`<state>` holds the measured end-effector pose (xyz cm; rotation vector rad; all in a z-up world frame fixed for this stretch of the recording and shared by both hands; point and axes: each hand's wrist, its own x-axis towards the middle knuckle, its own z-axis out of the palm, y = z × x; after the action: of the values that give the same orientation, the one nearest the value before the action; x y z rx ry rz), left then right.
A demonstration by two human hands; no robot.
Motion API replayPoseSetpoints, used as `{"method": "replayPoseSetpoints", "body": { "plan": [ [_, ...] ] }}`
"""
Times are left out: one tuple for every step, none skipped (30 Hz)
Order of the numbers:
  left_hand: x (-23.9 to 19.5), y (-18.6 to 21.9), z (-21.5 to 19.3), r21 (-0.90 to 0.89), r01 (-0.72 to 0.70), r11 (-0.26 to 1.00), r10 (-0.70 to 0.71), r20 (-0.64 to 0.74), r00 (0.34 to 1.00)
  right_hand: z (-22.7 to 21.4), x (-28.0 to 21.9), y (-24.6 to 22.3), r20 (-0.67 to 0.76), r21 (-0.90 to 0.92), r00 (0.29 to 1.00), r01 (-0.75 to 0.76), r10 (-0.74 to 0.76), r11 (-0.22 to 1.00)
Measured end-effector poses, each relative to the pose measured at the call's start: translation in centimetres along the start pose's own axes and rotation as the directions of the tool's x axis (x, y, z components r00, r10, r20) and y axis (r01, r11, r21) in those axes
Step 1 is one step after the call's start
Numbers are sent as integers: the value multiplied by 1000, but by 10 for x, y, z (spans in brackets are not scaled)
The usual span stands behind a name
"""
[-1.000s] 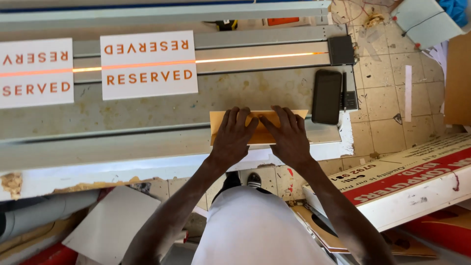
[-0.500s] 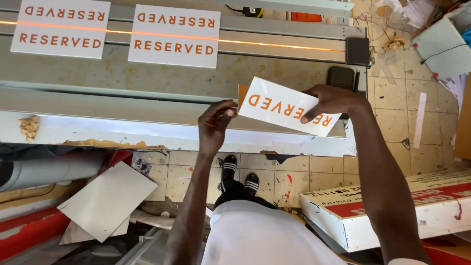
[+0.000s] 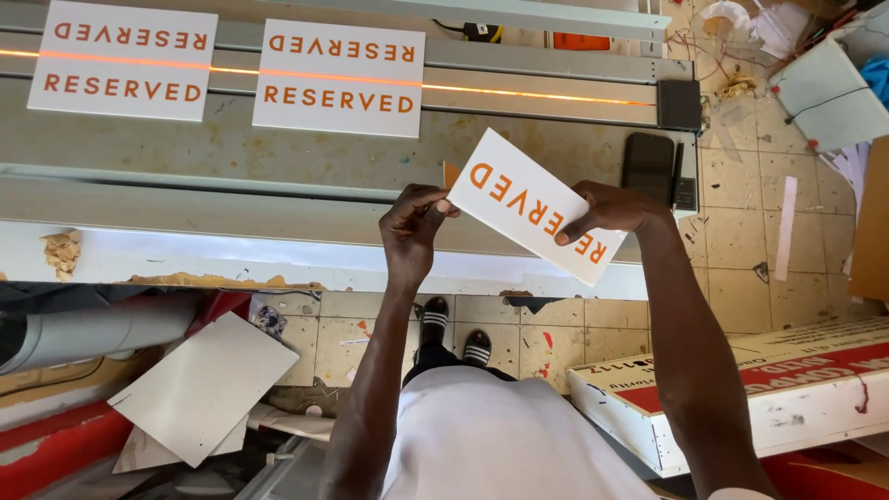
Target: Heat bending plastic signs into a triangular shape using a strip heater.
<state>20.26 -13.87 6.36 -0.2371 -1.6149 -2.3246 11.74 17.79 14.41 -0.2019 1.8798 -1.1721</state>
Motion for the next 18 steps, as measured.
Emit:
{"method": "replayPoseSetpoints", "body": {
  "plan": [
    [3, -2, -2, 2, -2, 1000, 2, -2, 1000, -2, 3, 1, 2, -2, 1000, 2, -2, 1000],
    [3, -4, -4, 2, 6, 1000, -6, -2, 1000, -2, 6, 3, 10, 7, 1000, -6, 6, 1000],
    [4, -6, -5, 2, 14, 1000, -14, -1, 1000, -2, 8, 6, 17, 15, 1000, -13, 13, 1000],
    [3, -8, -8, 1, 19, 1000, -19, 1, 1000, 1, 7, 3, 17, 19, 1000, -16, 16, 1000],
    [3, -10, -10, 4, 17, 1000, -17, 1, 1000, 4, 6, -1, 18, 17, 1000, -16, 15, 1000],
    [5, -12, -11, 7, 9, 1000, -9, 1, 1000, 4, 6, -6, 17, 12, 1000, -12, 11, 1000],
    [9, -12, -10, 6, 9, 1000, -9, 4, 1000, 2, 9, -4, 15, 12, 1000, -11, 11, 1000],
    [9, -11, -10, 7, 1, 1000, -1, -7, 1000, 0, 11, -1, 7, 11, 1000, -9, 9, 1000],
    [9, -11, -9, 9, -7, 1000, 7, -18, 1000, -1, 12, 2, -1, 9, 1000, -6, 6, 1000],
    [7, -15, -12, 5, 0, 1000, 0, -12, 1000, 1, 11, -2, -6, 15, 1000, -12, 12, 1000],
    [6, -20, -15, 51, -27, 998, 29, -28, 999, 2, 10, -7, -16, -16, 1000, -6, 6, 1000],
    [5, -25, -16, 94, -54, 994, 58, -41, 997, 2, 7, -11, -28, -48, 1000, -2, 1, 999],
    [2, -27, -22, 87, -47, 995, 51, -34, 998, 8, 1, -14, -36, -42, 999, -9, 8, 999],
    [1, -30, -27, 207, -58, 977, 63, -16, 998, 14, -4, -18, -140, -205, 990, -44, 16, 978],
    [1, -33, -33, 323, -72, 944, 75, 4, 997, 19, -10, -21, -241, -358, 970, -97, 8, 929],
    [1, -26, -34, 318, -73, 945, 73, 12, 997, 29, -3, -11, -250, -353, 968, -100, 10, 930],
    [1, -19, -35, 479, -30, 878, 20, 26, 999, 39, 4, 0, -374, -617, 911, -104, -175, 780],
    [-1, -11, -38, 626, 10, 780, -38, 33, 999, 52, 11, 12, -420, -814, 826, -160, -376, 558]
  ]
}}
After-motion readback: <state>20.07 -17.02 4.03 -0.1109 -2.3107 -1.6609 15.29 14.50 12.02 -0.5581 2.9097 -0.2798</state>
